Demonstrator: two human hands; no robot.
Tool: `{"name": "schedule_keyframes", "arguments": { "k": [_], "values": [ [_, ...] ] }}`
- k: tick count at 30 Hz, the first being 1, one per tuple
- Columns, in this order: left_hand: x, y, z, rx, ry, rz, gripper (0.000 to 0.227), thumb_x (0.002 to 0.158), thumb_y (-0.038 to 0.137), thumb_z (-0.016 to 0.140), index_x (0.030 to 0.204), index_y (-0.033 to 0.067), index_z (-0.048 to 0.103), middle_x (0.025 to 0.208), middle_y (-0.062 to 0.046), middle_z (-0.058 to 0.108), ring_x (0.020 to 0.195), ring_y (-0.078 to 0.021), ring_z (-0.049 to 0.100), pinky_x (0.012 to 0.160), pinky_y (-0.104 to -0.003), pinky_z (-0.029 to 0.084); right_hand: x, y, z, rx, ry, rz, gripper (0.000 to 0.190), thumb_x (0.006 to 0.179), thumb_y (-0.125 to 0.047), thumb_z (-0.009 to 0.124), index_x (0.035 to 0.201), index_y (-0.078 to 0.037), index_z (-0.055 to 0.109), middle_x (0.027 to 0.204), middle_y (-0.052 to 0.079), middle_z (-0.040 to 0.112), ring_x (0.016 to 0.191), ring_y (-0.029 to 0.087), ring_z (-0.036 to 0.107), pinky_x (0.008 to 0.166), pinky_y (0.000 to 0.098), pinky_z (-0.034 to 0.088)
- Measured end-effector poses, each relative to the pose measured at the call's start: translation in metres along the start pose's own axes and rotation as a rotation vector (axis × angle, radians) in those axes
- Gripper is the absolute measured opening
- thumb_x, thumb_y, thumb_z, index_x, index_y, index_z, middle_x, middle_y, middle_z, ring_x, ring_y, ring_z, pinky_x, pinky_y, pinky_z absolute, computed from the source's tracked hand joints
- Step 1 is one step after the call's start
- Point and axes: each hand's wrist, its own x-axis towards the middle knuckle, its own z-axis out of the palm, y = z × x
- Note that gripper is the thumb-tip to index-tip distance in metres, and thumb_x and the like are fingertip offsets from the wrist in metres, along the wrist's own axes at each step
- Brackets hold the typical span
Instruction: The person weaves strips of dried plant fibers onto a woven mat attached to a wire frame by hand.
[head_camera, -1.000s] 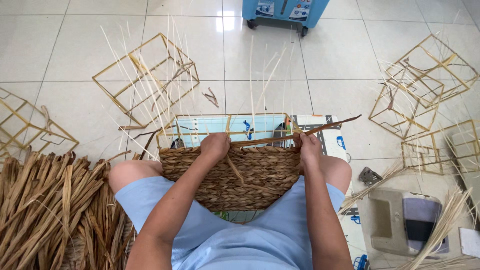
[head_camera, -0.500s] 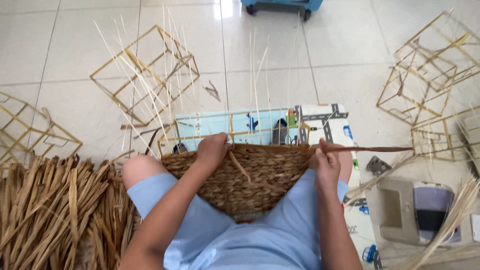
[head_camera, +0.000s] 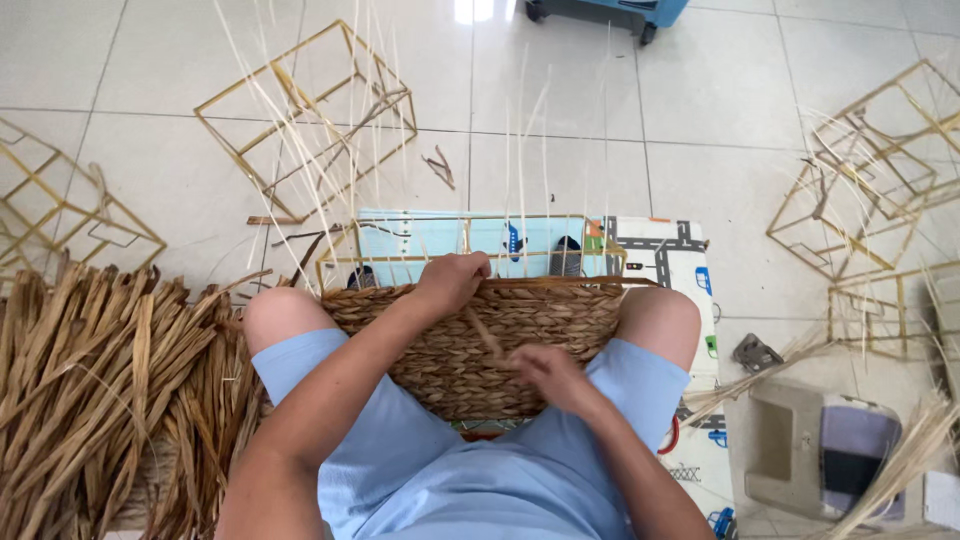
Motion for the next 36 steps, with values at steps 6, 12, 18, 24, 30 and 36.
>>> {"name": "schedule_keyframes", "arguments": {
  "k": [6,12,18,24,30,36],
  "values": [
    [0.009,0.016,-0.007,0.08,-0.145,0.047,0.023,0.082,0.012,0.073,0.104,0.0152,0.075,0.096,-0.016,0.074,0.09,-0.0379,0.07,0.076,-0.05,0.055,0.046,-0.107,-0.09,-0.909,0.756,-0.455,0.008,0.092,-0.012,0.074,0.092,-0.008,0.067,0.084,0.011,0.064,0.078,0.036,0.064,0.066,0.0481,0.049],
    [0.001,0.018,-0.016,-0.139,-0.131,-0.142,0.015,0.089,0.022,0.072,0.099,0.0108,0.071,0.089,-0.012,0.076,0.083,-0.0309,0.075,0.075,-0.044,0.057,0.032,-0.158,-0.074,-1.025,0.767,-0.834,0.011,0.086,-0.006,0.076,0.087,-0.01,0.065,0.085,0.006,0.062,0.073,0.027,0.059,0.061,0.0449,0.044],
    [-0.007,0.016,-0.017,-0.159,-0.132,-0.125,0.017,0.094,0.027,0.07,0.098,0.011,0.069,0.086,-0.013,0.075,0.081,-0.0318,0.073,0.071,-0.046,0.055,0.027,-0.101,-0.058,-1.124,0.582,-0.336,0.01,0.087,-0.013,0.069,0.093,-0.01,0.061,0.087,0.013,0.062,0.078,0.035,0.066,0.066,0.0474,0.05],
    [-0.005,0.01,-0.007,-0.116,0.0,-0.015,0.012,0.094,0.022,0.069,0.097,0.0107,0.069,0.079,-0.014,0.072,0.078,-0.0368,0.069,0.067,-0.049,0.052,-0.028,-0.091,0.001,-0.843,-0.257,-0.106,0.011,0.093,-0.016,0.064,0.097,-0.006,0.065,0.089,0.019,0.07,0.083,0.04,0.069,0.075,0.0522,0.054],
    [-0.024,-0.003,0.013,-0.005,0.131,0.221,0.011,0.096,0.017,0.066,0.101,0.0098,0.061,0.078,-0.015,0.07,0.075,-0.0381,0.069,0.063,-0.05,0.051,0.066,-0.098,-0.033,-0.276,0.273,-0.009,0.013,0.097,-0.01,0.057,0.108,-0.009,0.064,0.082,0.01,0.071,0.077,0.026,0.068,0.068,0.0379,0.053],
    [-0.036,-0.002,0.005,-0.258,0.101,0.063,0.012,0.097,0.012,0.062,0.108,0.0081,0.057,0.079,-0.014,0.071,0.072,-0.0379,0.07,0.058,-0.05,0.052,0.09,-0.111,-0.025,-0.097,0.356,-0.013,0.017,0.099,-0.015,0.064,0.102,0.0,0.069,0.079,0.01,0.07,0.069,0.015,0.065,0.063,0.0313,0.052]
  ]
}}
